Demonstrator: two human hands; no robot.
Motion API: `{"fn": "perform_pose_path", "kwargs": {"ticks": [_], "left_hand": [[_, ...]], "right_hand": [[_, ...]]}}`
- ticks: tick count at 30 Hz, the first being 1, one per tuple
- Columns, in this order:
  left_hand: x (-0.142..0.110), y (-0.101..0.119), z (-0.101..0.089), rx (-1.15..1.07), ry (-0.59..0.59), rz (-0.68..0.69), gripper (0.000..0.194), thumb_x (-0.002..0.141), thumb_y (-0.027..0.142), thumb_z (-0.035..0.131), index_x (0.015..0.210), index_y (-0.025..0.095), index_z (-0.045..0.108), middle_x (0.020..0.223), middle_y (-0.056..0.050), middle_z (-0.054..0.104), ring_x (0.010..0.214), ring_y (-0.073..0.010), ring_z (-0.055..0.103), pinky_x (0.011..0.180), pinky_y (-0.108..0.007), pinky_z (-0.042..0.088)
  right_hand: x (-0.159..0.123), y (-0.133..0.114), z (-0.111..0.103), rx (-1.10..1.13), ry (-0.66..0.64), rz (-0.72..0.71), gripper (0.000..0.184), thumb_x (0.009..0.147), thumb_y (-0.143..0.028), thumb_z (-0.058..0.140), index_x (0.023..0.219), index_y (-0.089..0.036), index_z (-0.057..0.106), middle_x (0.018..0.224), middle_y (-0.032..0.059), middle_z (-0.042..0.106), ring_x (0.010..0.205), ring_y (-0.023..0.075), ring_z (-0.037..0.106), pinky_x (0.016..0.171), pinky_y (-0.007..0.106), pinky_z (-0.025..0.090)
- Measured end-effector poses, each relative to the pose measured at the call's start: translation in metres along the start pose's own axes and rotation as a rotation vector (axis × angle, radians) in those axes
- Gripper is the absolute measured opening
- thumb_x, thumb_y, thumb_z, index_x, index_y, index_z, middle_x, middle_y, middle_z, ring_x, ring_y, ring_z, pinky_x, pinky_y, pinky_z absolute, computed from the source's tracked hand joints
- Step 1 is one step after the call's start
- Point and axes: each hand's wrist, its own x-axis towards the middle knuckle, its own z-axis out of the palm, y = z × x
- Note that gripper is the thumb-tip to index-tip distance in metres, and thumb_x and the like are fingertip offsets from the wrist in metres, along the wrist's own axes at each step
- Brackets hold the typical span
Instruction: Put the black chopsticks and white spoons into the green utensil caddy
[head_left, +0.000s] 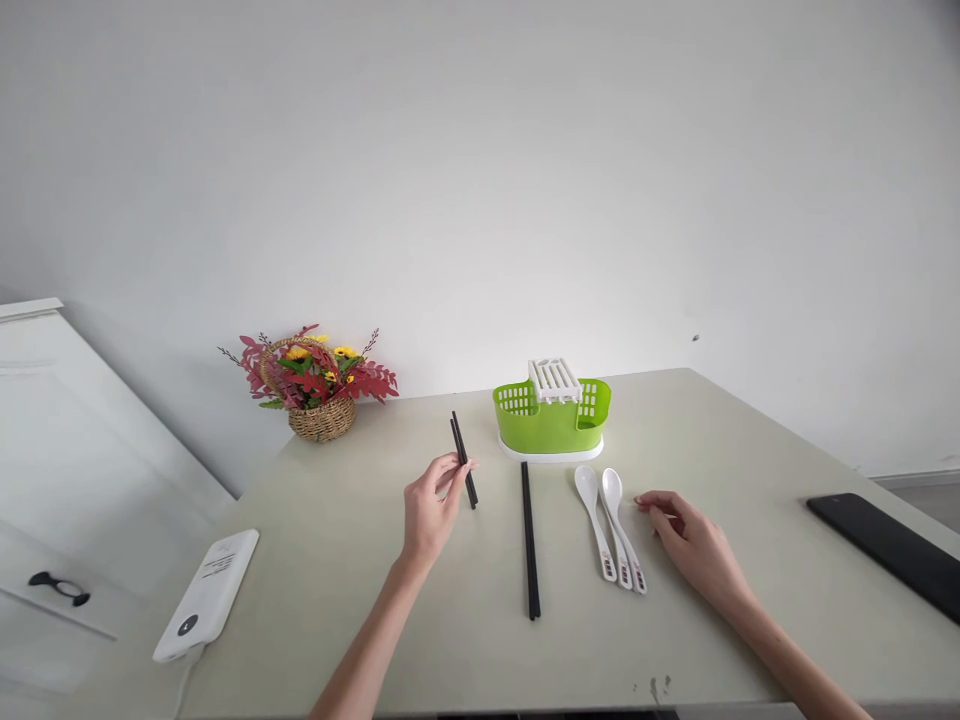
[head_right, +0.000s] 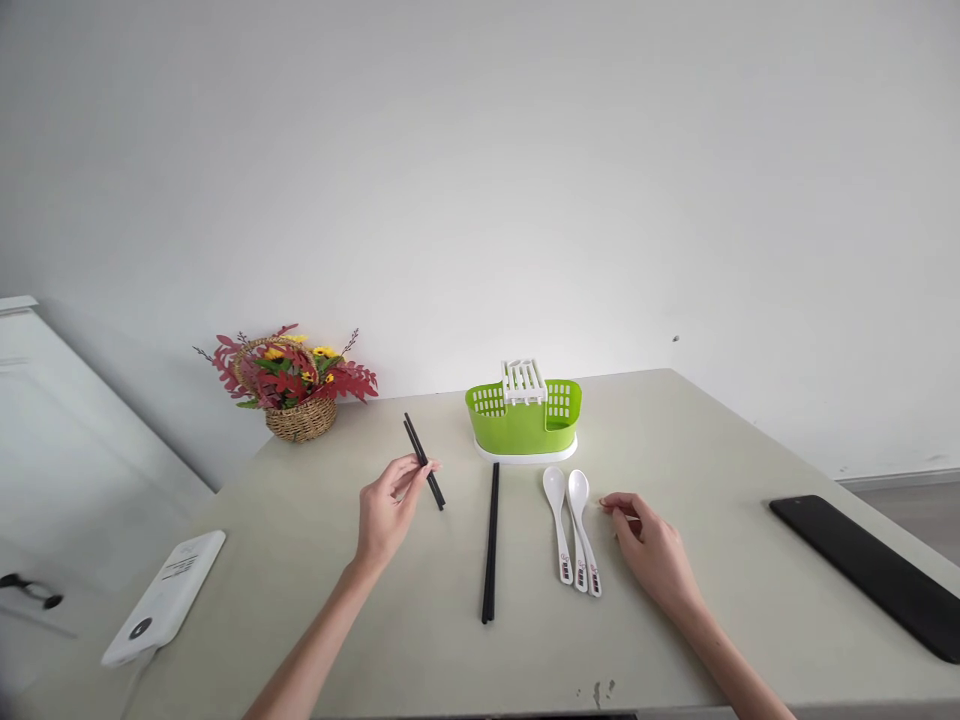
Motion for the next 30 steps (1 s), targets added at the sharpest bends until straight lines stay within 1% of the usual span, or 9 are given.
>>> {"fn": "perform_pose_path", "kwargs": {"ticks": [9,12,14,16,18,21,23,27,30], "left_hand": [[0.005,-0.019,0.002,-0.022,-0.04,-0.035,0.028,0.097,0.048,0.059,0.107,0.024,0.068,0.109,-0.006,0.079,0.102,-0.0239,0.077,0.095,-0.039,0.063],[0.005,-0.022,0.004,-0.026,-0.062,-0.011,0.025,0.099,0.045,0.058,0.108,0.024,0.068,0.109,-0.005,0.079,0.101,-0.023,0.077,0.095,-0.037,0.063],[0.005,-0.023,0.005,-0.043,-0.067,0.0,0.024,0.099,0.044,0.058,0.107,0.024,0.068,0.11,-0.005,0.079,0.1,-0.0226,0.077,0.094,-0.036,0.063],[0.006,-0.022,0.008,-0.063,-0.076,-0.001,0.023,0.1,0.044,0.057,0.107,0.025,0.068,0.107,-0.004,0.08,0.099,-0.0221,0.078,0.092,-0.036,0.064],[0.007,-0.022,0.011,-0.077,-0.096,-0.008,0.024,0.1,0.044,0.056,0.107,0.025,0.068,0.103,-0.003,0.081,0.098,-0.022,0.078,0.091,-0.036,0.065],[0.008,-0.026,0.013,-0.058,-0.132,0.008,0.022,0.1,0.043,0.056,0.108,0.026,0.068,0.099,-0.002,0.081,0.097,-0.022,0.078,0.089,-0.035,0.065],[0.006,-0.03,0.012,-0.036,-0.154,0.036,0.02,0.1,0.04,0.056,0.106,0.026,0.068,0.098,-0.001,0.081,0.095,-0.0216,0.079,0.088,-0.034,0.065],[-0.003,-0.036,0.004,-0.053,-0.108,0.027,0.018,0.102,0.036,0.053,0.107,0.026,0.067,0.1,-0.001,0.081,0.093,-0.0205,0.079,0.087,-0.032,0.064],[-0.009,-0.035,0.002,-0.111,-0.078,-0.001,0.017,0.101,0.036,0.055,0.108,0.026,0.067,0.102,-0.002,0.081,0.094,-0.0212,0.079,0.085,-0.032,0.065]], "right_hand": [[0.001,0.01,0.001,-0.04,-0.006,0.009,0.035,0.09,-0.05,0.047,0.108,-0.028,0.067,0.112,0.0042,0.076,0.085,0.0226,0.072,0.08,0.036,0.054],[-0.003,0.001,0.001,-0.077,0.011,-0.007,0.033,0.093,-0.049,0.044,0.108,-0.028,0.065,0.111,0.0046,0.076,0.083,0.0222,0.072,0.078,0.037,0.055],[-0.005,-0.021,0.0,-0.13,0.06,-0.091,0.031,0.095,-0.046,0.043,0.108,-0.028,0.064,0.114,0.0055,0.073,0.085,0.0226,0.07,0.071,0.035,0.054],[-0.005,-0.059,0.001,-0.17,0.07,-0.244,0.029,0.097,-0.044,0.042,0.111,-0.03,0.063,0.121,0.0057,0.07,0.09,0.0229,0.068,0.062,0.032,0.051],[0.0,-0.106,0.004,-0.146,-0.007,-0.373,0.027,0.1,-0.046,0.043,0.113,-0.032,0.062,0.118,0.0054,0.07,0.087,0.0216,0.066,0.059,0.03,0.05],[0.016,-0.174,0.017,-0.086,-0.18,-0.502,0.03,0.103,-0.047,0.043,0.123,-0.032,0.059,0.109,0.0046,0.069,0.086,0.0199,0.065,0.07,0.032,0.054],[0.03,-0.207,0.03,-0.047,-0.262,-0.553,0.033,0.103,-0.048,0.045,0.128,-0.03,0.058,0.102,0.0036,0.069,0.082,0.0189,0.064,0.074,0.034,0.055],[0.049,-0.244,0.056,-0.036,-0.397,-0.65,0.027,0.103,-0.046,0.047,0.114,-0.028,0.063,0.095,0.0017,0.069,0.081,0.0176,0.064,0.073,0.032,0.053],[0.052,-0.258,0.067,-0.011,-0.455,-0.632,0.027,0.102,-0.046,0.049,0.097,-0.025,0.065,0.081,-0.0003,0.068,0.071,0.0156,0.062,0.066,0.029,0.051]]}}
